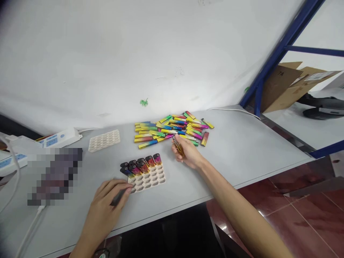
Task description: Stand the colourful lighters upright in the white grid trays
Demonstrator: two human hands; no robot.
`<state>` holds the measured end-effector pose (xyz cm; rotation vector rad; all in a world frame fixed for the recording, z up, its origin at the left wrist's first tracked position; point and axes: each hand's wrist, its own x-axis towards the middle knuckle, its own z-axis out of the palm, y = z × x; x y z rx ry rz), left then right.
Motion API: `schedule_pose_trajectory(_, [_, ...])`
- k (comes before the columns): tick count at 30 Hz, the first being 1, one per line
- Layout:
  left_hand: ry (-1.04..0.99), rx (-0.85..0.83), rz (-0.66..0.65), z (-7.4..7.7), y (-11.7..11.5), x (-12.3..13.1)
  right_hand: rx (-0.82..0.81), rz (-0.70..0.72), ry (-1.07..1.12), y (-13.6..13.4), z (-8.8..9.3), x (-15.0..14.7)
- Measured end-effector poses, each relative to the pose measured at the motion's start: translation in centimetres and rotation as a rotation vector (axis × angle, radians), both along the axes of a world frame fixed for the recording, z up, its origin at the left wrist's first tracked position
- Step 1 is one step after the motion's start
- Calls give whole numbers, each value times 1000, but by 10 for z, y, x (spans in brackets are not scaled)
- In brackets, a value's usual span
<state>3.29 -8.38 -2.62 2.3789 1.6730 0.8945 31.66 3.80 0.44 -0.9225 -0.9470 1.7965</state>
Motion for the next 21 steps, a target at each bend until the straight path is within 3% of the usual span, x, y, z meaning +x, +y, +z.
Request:
schedule_pose_trajectory(9, [2, -16, 3, 0, -1, -1, -64, 46, 65, 5, -4, 5])
schedule_pose_trajectory(21, [-4, 4, 10, 0, -1, -1, -68, -67, 31, 6, -6, 3])
